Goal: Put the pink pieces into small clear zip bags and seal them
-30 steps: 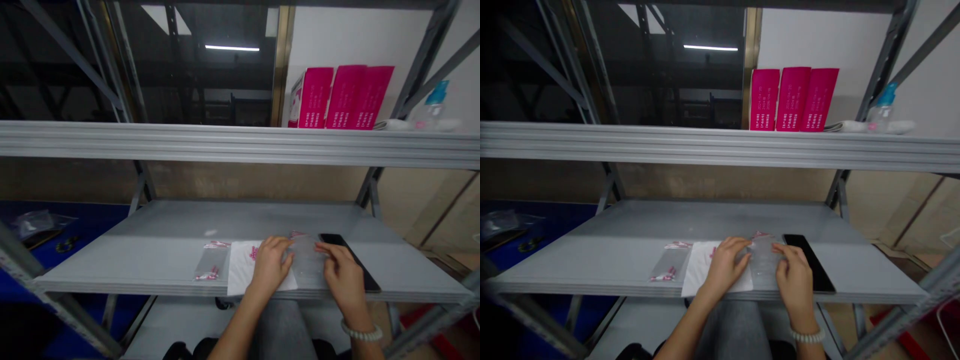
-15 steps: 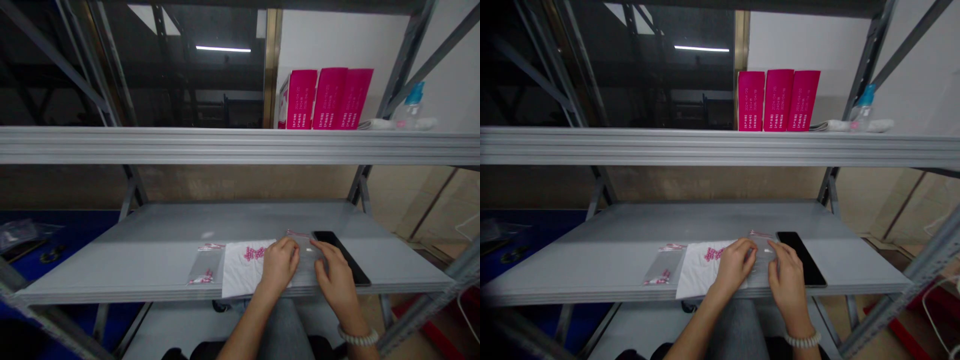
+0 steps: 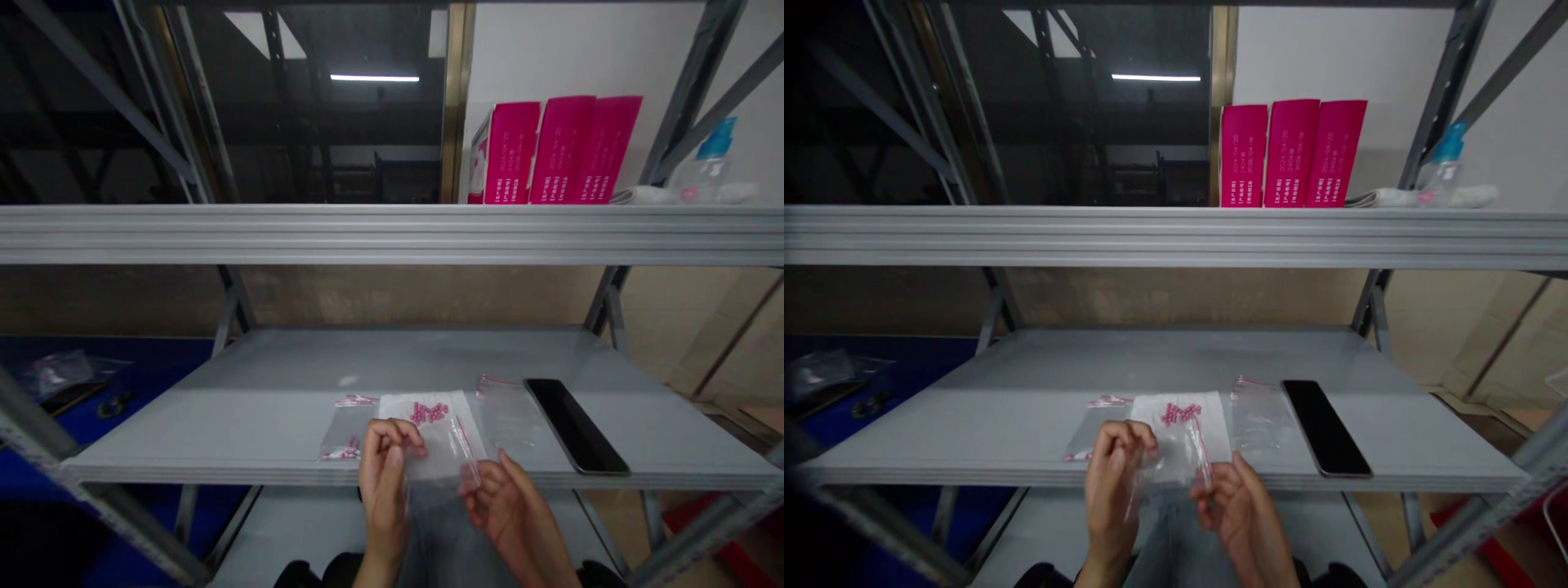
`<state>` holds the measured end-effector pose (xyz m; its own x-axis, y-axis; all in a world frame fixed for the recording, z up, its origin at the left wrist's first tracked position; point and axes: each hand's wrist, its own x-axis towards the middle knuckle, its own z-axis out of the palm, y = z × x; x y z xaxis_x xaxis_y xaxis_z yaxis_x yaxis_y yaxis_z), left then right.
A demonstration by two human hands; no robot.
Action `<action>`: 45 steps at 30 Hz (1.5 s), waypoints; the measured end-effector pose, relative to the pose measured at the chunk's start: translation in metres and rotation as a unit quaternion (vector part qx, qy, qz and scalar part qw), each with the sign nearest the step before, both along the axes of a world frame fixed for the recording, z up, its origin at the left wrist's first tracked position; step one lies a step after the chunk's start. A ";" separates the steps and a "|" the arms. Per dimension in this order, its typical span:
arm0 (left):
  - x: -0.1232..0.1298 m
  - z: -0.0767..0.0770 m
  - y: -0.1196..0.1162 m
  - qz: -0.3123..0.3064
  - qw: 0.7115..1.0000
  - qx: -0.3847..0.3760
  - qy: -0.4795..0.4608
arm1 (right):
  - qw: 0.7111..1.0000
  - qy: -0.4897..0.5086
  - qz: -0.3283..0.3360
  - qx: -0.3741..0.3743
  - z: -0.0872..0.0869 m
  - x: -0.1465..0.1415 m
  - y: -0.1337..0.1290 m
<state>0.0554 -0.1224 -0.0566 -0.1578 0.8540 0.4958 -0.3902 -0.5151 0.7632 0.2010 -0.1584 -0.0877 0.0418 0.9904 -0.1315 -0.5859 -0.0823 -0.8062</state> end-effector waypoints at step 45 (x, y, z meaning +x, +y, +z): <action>-0.029 0.005 -0.029 0.094 0.896 0.011 0.434 | 0.937 -0.316 -0.105 0.104 0.019 -0.038 -0.011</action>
